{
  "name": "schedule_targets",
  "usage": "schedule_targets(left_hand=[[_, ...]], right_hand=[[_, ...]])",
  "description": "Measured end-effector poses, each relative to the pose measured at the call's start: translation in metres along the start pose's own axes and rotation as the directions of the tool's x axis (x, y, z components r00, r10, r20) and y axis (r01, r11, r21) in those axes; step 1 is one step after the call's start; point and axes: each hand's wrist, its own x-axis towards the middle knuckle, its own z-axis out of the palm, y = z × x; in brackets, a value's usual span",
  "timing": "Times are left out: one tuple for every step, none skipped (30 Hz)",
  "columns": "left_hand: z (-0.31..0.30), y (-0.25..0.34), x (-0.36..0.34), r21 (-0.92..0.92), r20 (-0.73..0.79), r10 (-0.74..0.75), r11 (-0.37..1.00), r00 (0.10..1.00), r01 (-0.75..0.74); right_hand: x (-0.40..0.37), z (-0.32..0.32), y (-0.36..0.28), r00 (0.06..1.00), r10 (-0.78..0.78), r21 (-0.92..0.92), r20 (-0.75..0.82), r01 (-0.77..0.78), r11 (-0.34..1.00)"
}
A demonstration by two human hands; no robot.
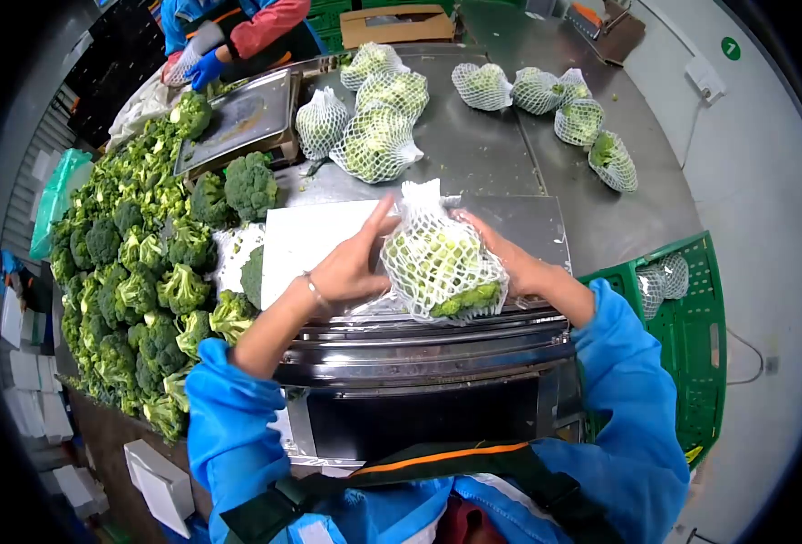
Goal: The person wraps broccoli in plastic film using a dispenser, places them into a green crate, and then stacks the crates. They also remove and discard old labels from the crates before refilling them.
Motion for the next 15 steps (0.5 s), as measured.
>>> schedule_targets(left_hand=[[0.002,0.000,0.001,-0.128,-0.072,-0.052,0.991,0.996,0.043],[0.000,0.004,-0.004,-0.181,-0.047,-0.117,0.978,0.992,0.106],[-0.002,0.012,-0.010,-0.234,-0.021,-0.177,0.958,0.984,0.168],[-0.002,0.023,-0.016,-0.287,0.007,-0.234,0.931,0.972,0.227],[0.003,0.034,-0.026,-0.346,0.006,-0.223,0.914,0.975,0.212],[0.009,0.046,-0.035,-0.403,0.004,-0.212,0.894,0.977,0.196],[0.014,0.057,-0.045,-0.459,0.003,-0.201,0.870,0.979,0.180],[0.020,0.074,-0.059,-0.465,0.044,-0.214,0.860,0.976,0.210],[0.027,0.091,-0.073,-0.469,0.086,-0.227,0.850,0.970,0.240],[0.042,0.103,-0.091,-0.577,0.101,-0.221,0.782,0.970,0.238],[0.059,0.108,-0.114,-0.549,0.134,-0.213,0.797,0.968,0.252],[0.074,0.114,-0.136,-0.520,0.166,-0.204,0.813,0.965,0.261],[0.079,0.135,-0.152,-0.631,0.350,-0.370,0.586,0.861,0.508],[0.082,0.155,-0.168,-0.652,0.548,-0.458,0.290,0.700,0.700],[0.091,0.155,-0.190,-0.664,0.587,-0.426,0.234,0.689,0.710]], right_hand=[[0.004,0.004,-0.002,0.997,0.075,0.115,0.013,-0.076,0.990],[0.009,0.008,-0.007,0.988,0.150,0.228,0.026,-0.152,0.962],[0.000,0.007,-0.019,0.975,0.222,0.232,0.032,-0.223,0.947],[-0.010,0.006,-0.036,0.955,0.295,0.234,0.038,-0.296,0.926],[-0.025,0.005,-0.048,0.990,0.140,-0.132,0.006,-0.138,0.982],[-0.040,0.005,-0.065,0.994,0.108,-0.176,0.008,-0.105,0.979],[-0.057,0.005,-0.084,0.997,0.078,-0.220,0.014,-0.073,0.973],[-0.075,0.009,-0.100,0.998,0.053,-0.261,0.021,-0.046,0.964],[-0.093,0.018,-0.111,0.996,0.064,-0.221,0.061,-0.049,0.974],[-0.112,0.028,-0.119,0.992,0.073,-0.181,0.102,-0.053,0.982],[-0.132,0.039,-0.125,0.978,0.137,-0.123,0.157,-0.119,0.985],[-0.151,0.053,-0.124,0.971,0.111,-0.102,0.209,-0.091,0.991],[-0.170,0.071,-0.125,0.954,0.216,0.043,0.208,-0.230,0.972],[-0.189,0.089,-0.127,0.922,0.318,0.187,0.219,-0.360,0.914],[-0.204,0.102,-0.131,0.833,0.503,0.289,0.233,-0.553,0.782]])
